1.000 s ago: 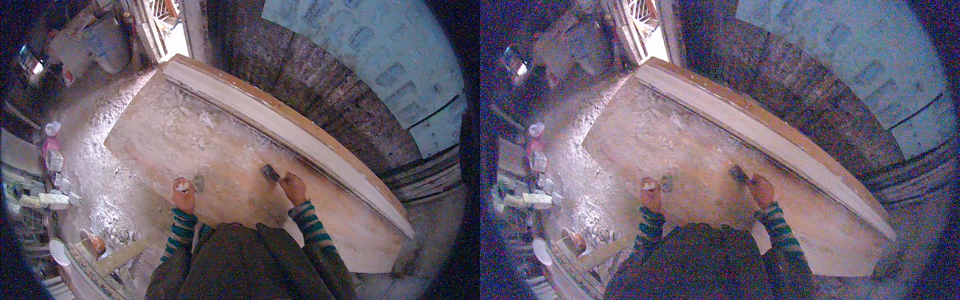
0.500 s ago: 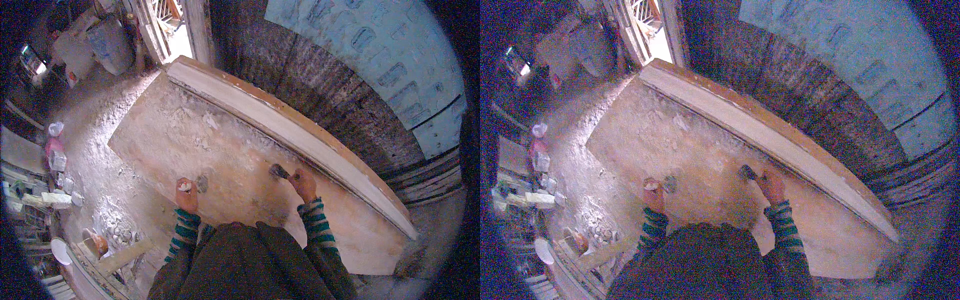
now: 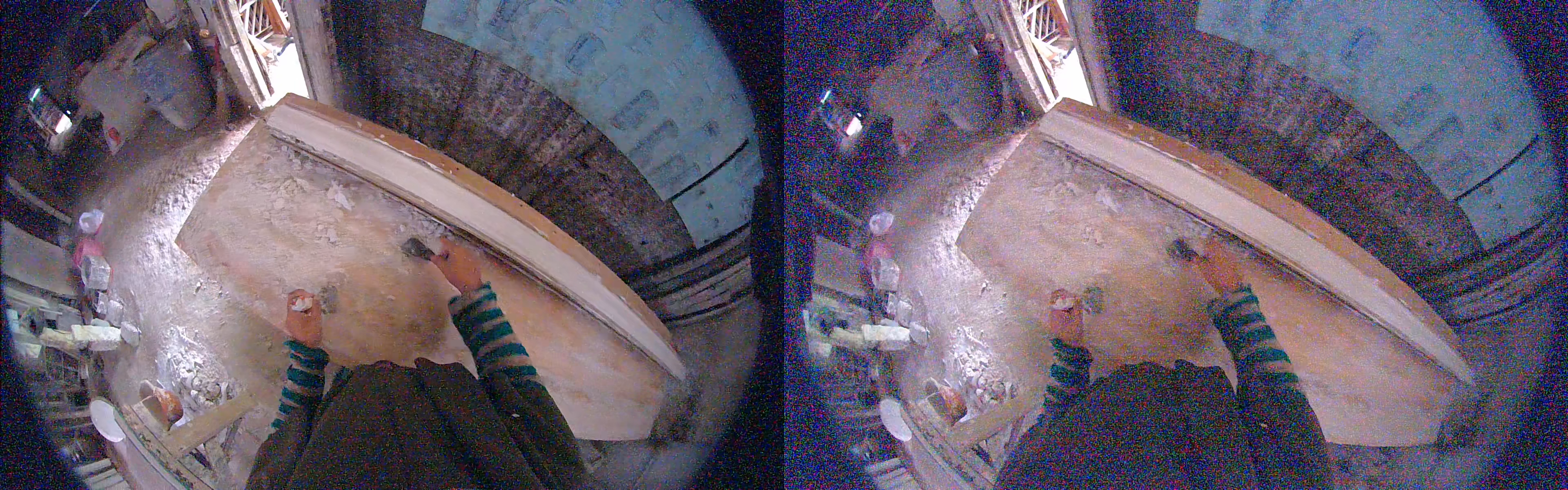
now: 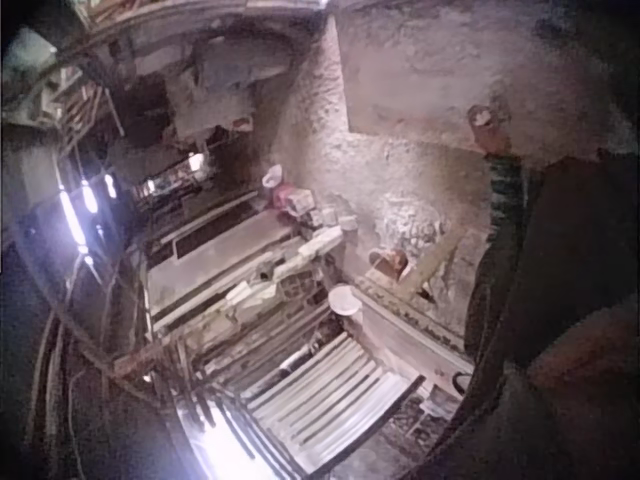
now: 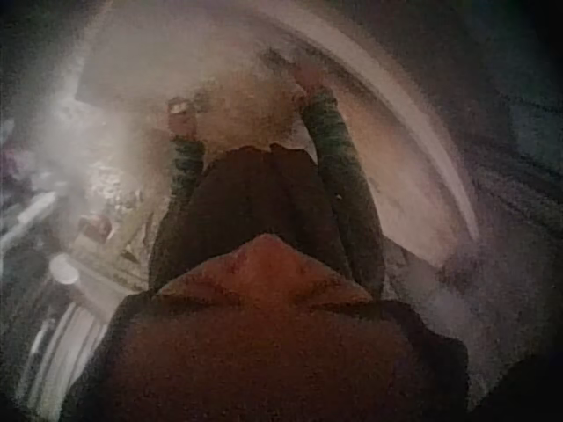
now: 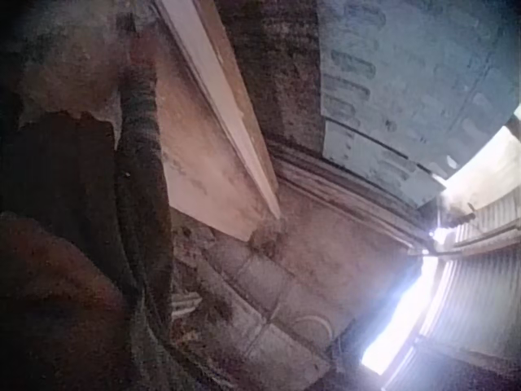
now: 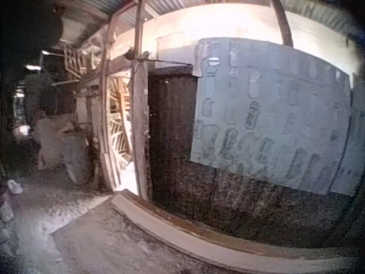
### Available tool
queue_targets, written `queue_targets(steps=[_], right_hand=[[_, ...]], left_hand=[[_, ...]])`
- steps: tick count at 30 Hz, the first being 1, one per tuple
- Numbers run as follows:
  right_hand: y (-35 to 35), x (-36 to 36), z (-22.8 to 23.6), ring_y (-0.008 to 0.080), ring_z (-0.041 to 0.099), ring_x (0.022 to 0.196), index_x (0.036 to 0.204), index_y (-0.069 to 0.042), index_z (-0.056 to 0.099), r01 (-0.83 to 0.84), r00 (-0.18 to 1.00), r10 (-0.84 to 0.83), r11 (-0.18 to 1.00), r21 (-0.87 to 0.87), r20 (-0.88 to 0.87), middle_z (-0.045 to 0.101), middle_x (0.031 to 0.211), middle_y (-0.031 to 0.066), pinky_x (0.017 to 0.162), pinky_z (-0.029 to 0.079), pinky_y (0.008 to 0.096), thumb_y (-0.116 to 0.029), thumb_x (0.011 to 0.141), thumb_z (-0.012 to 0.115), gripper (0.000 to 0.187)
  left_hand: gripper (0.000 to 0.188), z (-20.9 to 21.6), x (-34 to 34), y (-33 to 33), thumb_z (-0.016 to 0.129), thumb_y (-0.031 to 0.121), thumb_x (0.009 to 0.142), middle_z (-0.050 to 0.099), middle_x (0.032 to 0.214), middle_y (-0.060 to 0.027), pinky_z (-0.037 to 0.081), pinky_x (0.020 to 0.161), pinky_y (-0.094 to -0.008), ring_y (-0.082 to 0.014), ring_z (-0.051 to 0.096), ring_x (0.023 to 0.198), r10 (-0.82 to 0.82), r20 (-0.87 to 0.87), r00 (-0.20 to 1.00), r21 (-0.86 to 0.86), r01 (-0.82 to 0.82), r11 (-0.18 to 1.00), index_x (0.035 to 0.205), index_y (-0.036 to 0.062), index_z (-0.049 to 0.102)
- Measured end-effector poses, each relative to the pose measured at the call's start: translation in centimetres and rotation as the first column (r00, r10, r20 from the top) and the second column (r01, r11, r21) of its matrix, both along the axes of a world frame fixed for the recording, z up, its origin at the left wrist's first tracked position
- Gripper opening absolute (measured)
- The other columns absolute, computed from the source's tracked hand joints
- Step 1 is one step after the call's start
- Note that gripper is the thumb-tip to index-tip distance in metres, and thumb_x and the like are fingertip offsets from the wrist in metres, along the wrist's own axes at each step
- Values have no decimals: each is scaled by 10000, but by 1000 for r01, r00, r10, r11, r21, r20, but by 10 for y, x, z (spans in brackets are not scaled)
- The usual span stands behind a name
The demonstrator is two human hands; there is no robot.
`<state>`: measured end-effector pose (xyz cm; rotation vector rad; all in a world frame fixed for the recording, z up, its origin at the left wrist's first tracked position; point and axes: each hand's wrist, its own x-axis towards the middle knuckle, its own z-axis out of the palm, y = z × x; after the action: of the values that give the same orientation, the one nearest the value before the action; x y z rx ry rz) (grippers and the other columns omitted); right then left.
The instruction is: The person scrapes a white powdery residue from a large curved wooden board using a small metal scraper held in the right hand. The person repeatedly scrapes along the surface, gathering the residue into a pile and occasionally moving it aside.
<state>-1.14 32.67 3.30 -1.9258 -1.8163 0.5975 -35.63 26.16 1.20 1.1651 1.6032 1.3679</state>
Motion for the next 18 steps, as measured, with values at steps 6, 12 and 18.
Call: queue_targets(steps=[6, 12, 18], right_hand=[[-101, 17, 14, 324, 574, 669, 735, -65, 565, 90, 987, -67, 983, -157, 148, 594, 718, 125, 585, 444, 407, -333, 733, 659, 285], [-86, -6, -11, 318, 590, 702, 727, -60, 566, 56, 997, -57, 998, 7, 55, 606, 736, 123, 601, 455, 406, -319, 749, 645, 271], [-32, -27, 19, 324, 594, 728, 738, -62, 580, -26, 998, 30, 997, -71, 49, 612, 755, 139, 624, 456, 414, -318, 751, 637, 263]], left_hand=[[179, 7, 5, -4, 592, 22, 781, 535, 845, -16, 465, 626, -243, -104, 528, 752, -3, -14, 1000, 24, 3, 1000, 923, 78, 499], [181, 4, 6, -3, 586, 36, 794, 538, 820, -16, 462, 626, -239, -104, 527, 722, 8, -30, 1000, 63, -6, 998, 948, 63, 495], [175, 6, 5, 2, 588, 46, 800, 547, 809, -25, 455, 644, -247, -102, 525, 717, 6, -47, 999, 17, -5, 1000, 949, 52, 496]])
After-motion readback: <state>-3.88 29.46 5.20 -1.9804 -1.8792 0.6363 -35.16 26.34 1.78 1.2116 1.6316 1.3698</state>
